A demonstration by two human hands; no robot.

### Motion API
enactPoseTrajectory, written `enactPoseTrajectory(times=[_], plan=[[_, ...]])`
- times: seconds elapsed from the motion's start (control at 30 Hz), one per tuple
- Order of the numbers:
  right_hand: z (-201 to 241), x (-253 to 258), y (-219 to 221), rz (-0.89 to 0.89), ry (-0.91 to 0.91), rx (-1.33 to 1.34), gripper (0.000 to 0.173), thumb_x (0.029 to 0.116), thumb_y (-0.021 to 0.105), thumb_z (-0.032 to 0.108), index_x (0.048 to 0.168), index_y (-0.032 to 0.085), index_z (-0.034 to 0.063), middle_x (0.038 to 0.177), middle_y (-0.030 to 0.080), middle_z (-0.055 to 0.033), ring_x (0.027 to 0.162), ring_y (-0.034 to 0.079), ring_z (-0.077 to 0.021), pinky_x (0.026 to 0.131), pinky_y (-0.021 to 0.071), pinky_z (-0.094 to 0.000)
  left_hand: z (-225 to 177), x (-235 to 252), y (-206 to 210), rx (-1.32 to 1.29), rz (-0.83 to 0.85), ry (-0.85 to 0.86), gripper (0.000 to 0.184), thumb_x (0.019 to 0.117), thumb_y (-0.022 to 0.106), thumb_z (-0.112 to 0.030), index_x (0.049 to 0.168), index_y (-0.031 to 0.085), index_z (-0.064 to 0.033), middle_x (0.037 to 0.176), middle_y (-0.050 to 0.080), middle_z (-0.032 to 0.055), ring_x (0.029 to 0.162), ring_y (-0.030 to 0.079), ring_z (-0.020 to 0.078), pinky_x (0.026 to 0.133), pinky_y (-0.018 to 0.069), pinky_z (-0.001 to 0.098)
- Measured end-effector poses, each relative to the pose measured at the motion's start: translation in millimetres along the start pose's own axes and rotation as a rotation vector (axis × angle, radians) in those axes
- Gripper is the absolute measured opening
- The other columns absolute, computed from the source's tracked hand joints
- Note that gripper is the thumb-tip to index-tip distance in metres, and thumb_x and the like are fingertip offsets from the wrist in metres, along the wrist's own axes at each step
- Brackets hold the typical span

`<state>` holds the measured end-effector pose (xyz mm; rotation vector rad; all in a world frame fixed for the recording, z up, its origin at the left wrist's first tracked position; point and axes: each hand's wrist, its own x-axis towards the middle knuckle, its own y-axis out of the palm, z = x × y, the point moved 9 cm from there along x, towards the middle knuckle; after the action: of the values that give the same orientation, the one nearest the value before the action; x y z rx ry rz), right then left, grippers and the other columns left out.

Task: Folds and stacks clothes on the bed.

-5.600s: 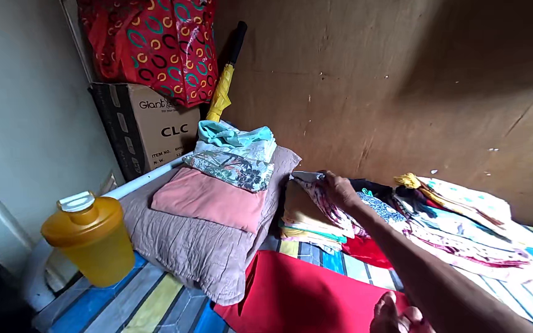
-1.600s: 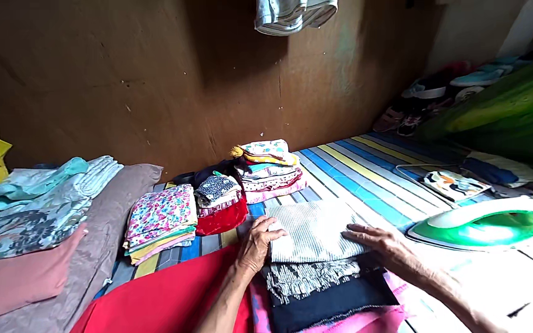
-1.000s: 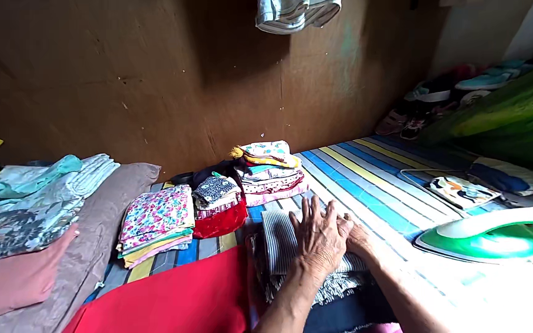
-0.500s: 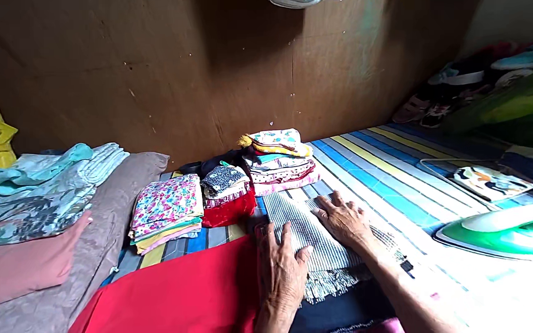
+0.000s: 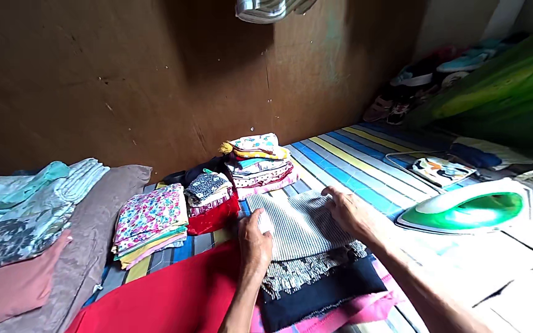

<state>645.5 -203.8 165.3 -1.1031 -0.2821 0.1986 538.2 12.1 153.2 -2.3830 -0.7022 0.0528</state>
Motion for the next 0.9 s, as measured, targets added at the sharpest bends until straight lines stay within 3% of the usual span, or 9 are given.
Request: enactPoseTrajectory(times=[0.07,0.2,0.4,0.5,0.57,0.63,0.77,0.83,0.9], plan=[[-5,-10,-11,-0.147,0.037,0.062,0.028,0.1058,0.051,0.008,0.131,0.061,0.0041,0.100,0.070,-0.0280,0.095,0.068,-0.0499,0.078,0.0509,-0.0654,-8,2,-9,-0.029,-0.004,0.010,0.059,0.0853,0.074,0.004,0.141,0.057,-0.0037,0.135,0.057,0.0281,0.128,0.053,0.0406,0.107,0.0432,0.0517],[-29,-12,15,0.016,0.158,-0.028,0.027,0.1069,0.051,0.017,0.128,0.064,0.0068,0.110,0.070,-0.0256,0.108,0.067,-0.0460,0.088,0.0503,-0.0634,10,-6,10,0.136,0.150,-0.066,0.053,0.0901,0.067,0.000,0.142,0.058,-0.0068,0.143,0.051,0.0277,0.134,0.050,0.0393,0.111,0.0416,0.0481],[-20,0,9,0.145,0.047,-0.044,0.036,0.1060,0.057,0.030,0.136,0.061,0.0108,0.127,0.062,-0.0260,0.118,0.061,-0.0445,0.094,0.0486,-0.0615,4,-7,-3,0.094,0.011,-0.001,0.046,0.0890,0.064,0.008,0.134,0.063,-0.0017,0.136,0.056,0.0294,0.131,0.052,0.0400,0.110,0.0419,0.0469],[6,2,2,0.059,-0.088,-0.107,0.038,0.1060,0.056,0.031,0.139,0.062,0.0137,0.134,0.061,-0.0202,0.127,0.055,-0.0419,0.097,0.0433,-0.0620,7,-7,1,0.306,0.091,-0.027,0.052,0.0924,0.060,0.004,0.142,0.059,-0.0100,0.146,0.048,0.0259,0.132,0.051,0.0389,0.108,0.0450,0.0475],[24,6,5,0.072,-0.201,-0.169,0.041,0.1081,0.050,0.035,0.143,0.060,0.0163,0.149,0.054,-0.0143,0.139,0.047,-0.0387,0.103,0.0392,-0.0634,-1,-12,8,0.515,0.147,-0.007,0.053,0.0971,0.058,-0.005,0.148,0.054,-0.0174,0.158,0.037,0.0237,0.140,0.044,0.0409,0.108,0.0395,0.0582],[35,14,21,0.189,-0.264,-0.207,0.048,0.1103,0.040,0.042,0.153,0.050,0.0211,0.162,0.041,-0.0116,0.151,0.031,-0.0397,0.110,0.0304,-0.0679,-26,-14,13,0.575,0.122,0.119,0.047,0.1019,0.056,-0.016,0.149,0.054,-0.0158,0.162,0.033,0.0237,0.143,0.041,0.0419,0.108,0.0341,0.0628],[35,26,38,0.257,-0.263,-0.213,0.053,0.1104,0.035,0.046,0.160,0.036,0.0283,0.168,0.029,-0.0093,0.156,0.020,-0.0409,0.114,0.0200,-0.0717,-77,0,40,0.520,0.077,0.359,0.048,0.1070,0.050,-0.035,0.151,0.052,-0.0172,0.161,0.037,0.0208,0.150,0.032,0.0416,0.111,0.0257,0.0704],[18,31,58,0.275,-0.209,-0.187,0.053,0.1097,0.036,0.044,0.160,0.036,0.0288,0.169,0.029,-0.0088,0.156,0.019,-0.0405,0.114,0.0200,-0.0730,-64,17,68,0.556,0.155,0.320,0.054,0.1069,0.043,-0.047,0.155,0.046,-0.0231,0.165,0.032,0.0156,0.155,0.020,0.0401,0.114,0.0124,0.0748],[3,37,80,0.366,-0.135,-0.195,0.054,0.1097,0.035,0.046,0.161,0.034,0.0300,0.169,0.027,-0.0085,0.156,0.020,-0.0385,0.113,0.0256,-0.0695,-26,30,98,0.633,0.312,0.163,0.059,0.1069,0.032,-0.057,0.157,0.043,-0.0282,0.167,0.031,0.0104,0.156,0.013,0.0407,0.114,0.0039,0.0781]])
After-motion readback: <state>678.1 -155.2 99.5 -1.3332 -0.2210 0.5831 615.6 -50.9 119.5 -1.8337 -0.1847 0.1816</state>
